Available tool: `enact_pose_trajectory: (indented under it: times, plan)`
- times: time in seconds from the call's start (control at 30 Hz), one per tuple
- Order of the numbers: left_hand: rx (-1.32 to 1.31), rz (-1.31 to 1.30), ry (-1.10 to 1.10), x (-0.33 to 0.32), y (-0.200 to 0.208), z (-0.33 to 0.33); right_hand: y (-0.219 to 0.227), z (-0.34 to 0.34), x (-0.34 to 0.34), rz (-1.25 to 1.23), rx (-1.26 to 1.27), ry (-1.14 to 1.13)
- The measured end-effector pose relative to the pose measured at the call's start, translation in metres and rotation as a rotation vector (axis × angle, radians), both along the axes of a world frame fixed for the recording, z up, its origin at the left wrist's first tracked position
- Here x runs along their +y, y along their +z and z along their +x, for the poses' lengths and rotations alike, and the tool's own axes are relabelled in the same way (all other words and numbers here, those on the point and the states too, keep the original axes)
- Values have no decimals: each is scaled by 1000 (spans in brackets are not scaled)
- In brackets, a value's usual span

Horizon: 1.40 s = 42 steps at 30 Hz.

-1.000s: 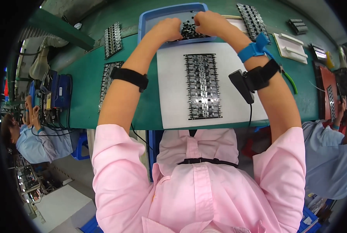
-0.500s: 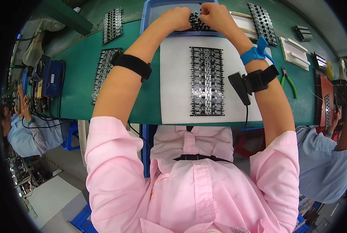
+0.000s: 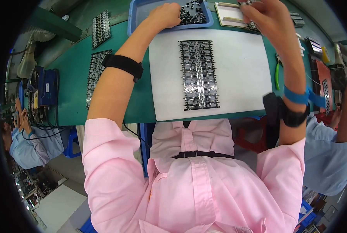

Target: The person picks up components from a tray and places them onto a circuit board by hand. After wrapping a blue strap around their wrist, they continue placing components and then use shears to trim one.

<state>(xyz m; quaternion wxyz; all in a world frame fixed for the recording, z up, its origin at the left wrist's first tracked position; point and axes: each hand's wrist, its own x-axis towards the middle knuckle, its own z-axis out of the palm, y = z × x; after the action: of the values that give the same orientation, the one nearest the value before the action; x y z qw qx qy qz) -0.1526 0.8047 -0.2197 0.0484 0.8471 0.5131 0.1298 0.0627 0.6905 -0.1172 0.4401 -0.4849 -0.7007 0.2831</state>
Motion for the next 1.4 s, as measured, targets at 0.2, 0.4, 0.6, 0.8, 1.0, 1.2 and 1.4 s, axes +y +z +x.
enact_pose_trajectory:
  times: [0.2,0.4,0.6,0.8,1.0,1.2,1.4]
  plan:
    - [-39,27,32,-13,5,6,-47,27,-48,-243,-60,93]
    - [-163,-14,-90,-13,15,-7,-90,10,-45,-353,-10,112]
    - [-469,-305,-105,-97,77,-2,-101,1,-20,-389,-13,157]
    - [-620,-508,-161,-151,57,-26,-112,-20,-3,-307,-52,149]
    - [-706,-427,24,-197,25,-38,-112,-41,5,-167,-148,162]
    - [-846,-472,133,-197,5,-44,-125,-46,7,21,-235,158]
    - [-705,-155,25,-181,-12,-46,-134,-51,10,10,-261,161]
